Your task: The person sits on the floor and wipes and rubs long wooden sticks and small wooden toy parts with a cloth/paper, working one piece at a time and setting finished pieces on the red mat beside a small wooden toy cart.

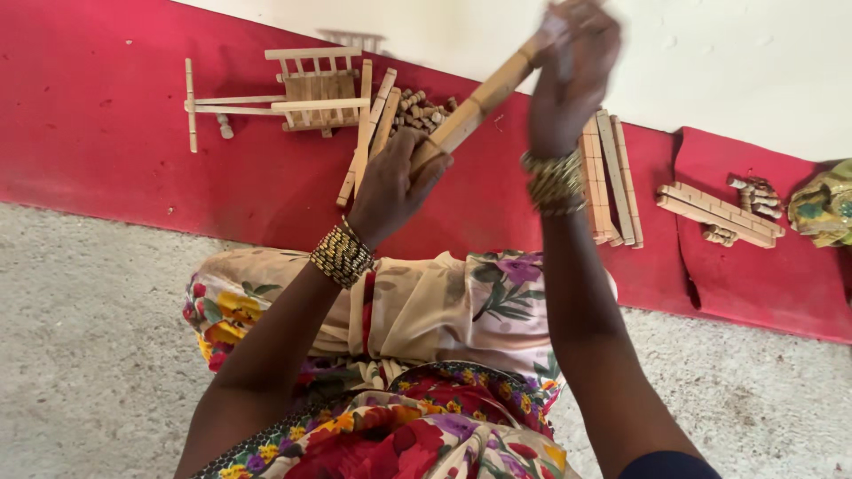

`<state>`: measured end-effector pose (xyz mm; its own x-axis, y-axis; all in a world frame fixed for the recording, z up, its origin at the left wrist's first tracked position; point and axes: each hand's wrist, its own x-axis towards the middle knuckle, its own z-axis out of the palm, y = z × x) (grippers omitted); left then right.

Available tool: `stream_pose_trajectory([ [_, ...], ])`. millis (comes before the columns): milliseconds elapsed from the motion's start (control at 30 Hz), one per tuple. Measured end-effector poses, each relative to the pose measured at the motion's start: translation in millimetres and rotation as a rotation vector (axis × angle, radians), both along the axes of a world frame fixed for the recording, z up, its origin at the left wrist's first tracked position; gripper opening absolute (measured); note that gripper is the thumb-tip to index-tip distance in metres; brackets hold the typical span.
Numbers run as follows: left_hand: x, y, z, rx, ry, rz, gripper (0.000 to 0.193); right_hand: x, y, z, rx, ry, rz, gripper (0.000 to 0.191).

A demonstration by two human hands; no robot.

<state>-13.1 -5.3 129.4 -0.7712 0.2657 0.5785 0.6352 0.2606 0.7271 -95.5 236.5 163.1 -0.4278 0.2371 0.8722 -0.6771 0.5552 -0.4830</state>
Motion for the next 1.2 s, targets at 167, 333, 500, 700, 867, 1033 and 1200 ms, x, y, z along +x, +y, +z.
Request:
stream_pose_trajectory([
  [167,-2.9,4.4,-13.3,-0.053,0.065,0.06,0.033,-1.4,-3.4,5.0,0.244,-0.002,-0.37,0.029],
  [333,-15.6,9.6,-18.0,-0.148,0.008,0.136,0.026,88.5,-91.0,-21.9,0.522,-0.089,-0.033,0.009],
  [500,-0.4,-10.6,-12.9,-0.205,0.235,0.187,0.029,77.0,-64.2,-13.3,0.513,-0.02,-0.119,0.01],
  [700,5.2,-18.1,-4.3,-0.205,0.228,0.146,0.029,-10.5,36.7,-3.5,0.444,0.063,-0.417,0.017],
  [867,1.5,-5.9,-10.5,-0.142,0.218,0.159,0.027,-24.5,37.6,-21.5,0.561,0.094,-0.561,0.012],
  [1033,0.5,5.0,-18.3,-0.111,0.141,0.181,0.029,69.0,-64.9,-49.9,0.539,-0.061,-0.113,0.017],
  [1200,8.5,12.9,-21.4,0.118,0.014,0.114,0.028,81.3,-99.5,-30.2,-0.001,-0.011,-0.078,0.018],
])
